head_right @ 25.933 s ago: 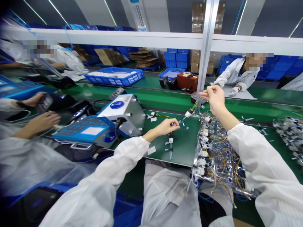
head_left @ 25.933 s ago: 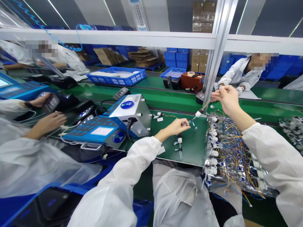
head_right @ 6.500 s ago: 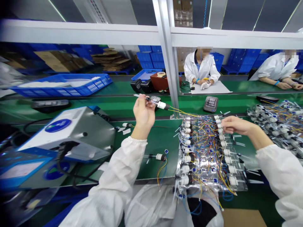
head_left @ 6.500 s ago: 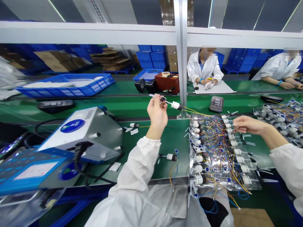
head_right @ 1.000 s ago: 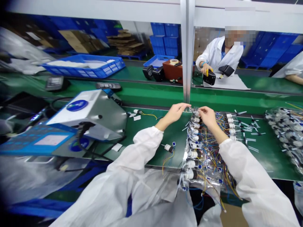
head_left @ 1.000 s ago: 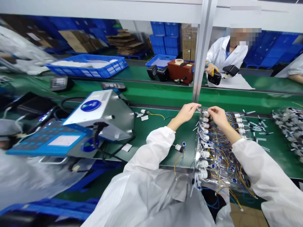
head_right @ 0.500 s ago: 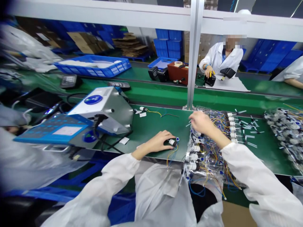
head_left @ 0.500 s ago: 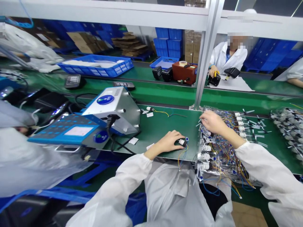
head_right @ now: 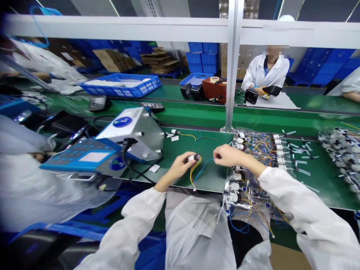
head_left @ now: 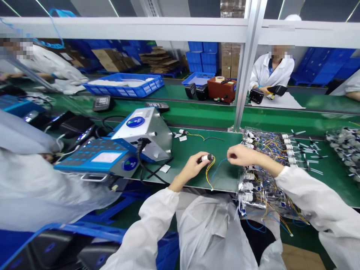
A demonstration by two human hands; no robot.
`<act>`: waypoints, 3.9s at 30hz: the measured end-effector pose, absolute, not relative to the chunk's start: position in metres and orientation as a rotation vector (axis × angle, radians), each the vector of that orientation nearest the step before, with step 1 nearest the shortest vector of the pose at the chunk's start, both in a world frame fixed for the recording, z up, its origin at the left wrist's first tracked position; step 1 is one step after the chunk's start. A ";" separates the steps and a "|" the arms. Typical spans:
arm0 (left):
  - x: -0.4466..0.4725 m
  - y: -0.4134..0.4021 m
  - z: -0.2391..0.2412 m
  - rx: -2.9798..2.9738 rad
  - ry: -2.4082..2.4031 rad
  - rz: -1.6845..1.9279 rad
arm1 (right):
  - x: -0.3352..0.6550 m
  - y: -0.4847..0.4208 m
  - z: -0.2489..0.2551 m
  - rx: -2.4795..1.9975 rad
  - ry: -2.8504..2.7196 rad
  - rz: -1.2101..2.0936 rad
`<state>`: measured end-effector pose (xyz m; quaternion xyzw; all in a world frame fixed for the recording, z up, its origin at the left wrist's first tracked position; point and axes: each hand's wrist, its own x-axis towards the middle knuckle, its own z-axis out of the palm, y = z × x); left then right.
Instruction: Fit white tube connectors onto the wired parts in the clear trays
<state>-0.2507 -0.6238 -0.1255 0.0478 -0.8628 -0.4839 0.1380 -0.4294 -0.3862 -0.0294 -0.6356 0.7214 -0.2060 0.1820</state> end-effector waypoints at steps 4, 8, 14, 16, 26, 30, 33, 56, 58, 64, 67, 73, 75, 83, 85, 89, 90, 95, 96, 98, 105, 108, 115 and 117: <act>-0.271 -0.618 -0.089 0.066 -2.465 -1.421 | -0.446 -0.342 0.039 -1.301 1.699 -1.449; -0.304 -0.597 -0.028 -0.344 -2.693 -1.335 | -0.430 -0.316 0.107 -1.154 1.261 -1.985; -0.342 -0.574 0.052 -0.685 -2.727 -1.331 | -0.399 -0.320 0.153 -1.271 1.452 -2.185; -0.346 -0.565 0.067 -0.717 -2.600 -1.443 | -0.398 -0.323 0.153 -1.332 1.599 -2.198; -0.345 -0.495 0.132 -0.670 -1.990 -2.036 | -0.408 -0.332 0.141 -1.436 1.716 -2.232; -0.355 -0.481 0.142 -0.631 -1.837 -2.105 | -0.411 -0.336 0.129 -1.406 1.567 -2.278; -0.355 -0.475 0.153 -0.511 -1.618 -2.181 | -0.413 -0.336 0.105 -1.421 1.513 -2.010; -0.376 -0.530 0.145 -0.395 -1.277 -2.069 | -0.428 -0.277 0.078 -1.097 1.461 -1.267; -0.376 -0.520 0.129 -0.467 -1.487 -2.121 | -0.421 -0.281 0.078 -1.098 1.446 -1.257; -0.349 -0.490 0.109 -0.643 -1.830 -2.156 | -0.393 -0.289 0.081 -1.013 1.483 -1.458; -0.334 -0.486 0.120 -0.647 -1.816 -2.087 | -0.387 -0.285 0.099 -1.079 1.482 -1.642; -0.318 -0.472 0.134 -0.755 -2.051 -1.751 | -0.376 -0.283 0.140 -1.250 1.733 -1.879; -0.316 -0.467 0.132 -0.759 -2.048 -1.679 | -0.371 -0.284 0.144 -1.285 1.833 -1.951; -0.329 -0.461 0.092 -0.442 -1.677 -1.759 | -0.366 -0.289 0.139 -1.212 1.708 -2.245; -0.335 -0.462 0.074 -0.550 -1.872 -1.963 | -0.371 -0.290 0.138 -1.186 1.722 -2.299; -0.340 -0.463 0.045 -0.542 -2.132 -2.039 | -0.385 -0.291 0.131 -1.125 1.715 -2.339; -0.341 -0.462 0.040 -0.522 -2.146 -2.001 | -0.389 -0.292 0.129 -1.117 1.681 -2.323; -0.348 -0.454 0.017 -0.540 -2.249 -2.087 | -0.403 -0.296 0.116 -1.041 1.688 -2.399; -0.349 -0.456 0.012 -0.490 -2.235 -2.151 | -0.406 -0.295 0.113 -1.023 1.754 -2.428; -0.354 -0.470 0.003 -0.345 -2.161 -2.208 | -0.413 -0.288 0.109 -1.063 1.981 -2.441; -0.397 -0.569 -0.012 0.079 -1.757 -1.887 | -0.489 -0.223 0.086 -0.955 2.424 -2.602; -0.424 -0.587 -0.029 0.144 -1.714 -1.898 | -0.532 -0.203 0.067 -0.609 2.029 -2.792; -0.476 -0.572 -0.079 0.134 -1.883 -1.902 | -0.596 -0.179 0.014 0.153 1.873 -2.806; -0.491 -0.565 -0.092 0.150 -1.871 -1.922 | -0.606 -0.175 0.003 0.275 1.852 -2.796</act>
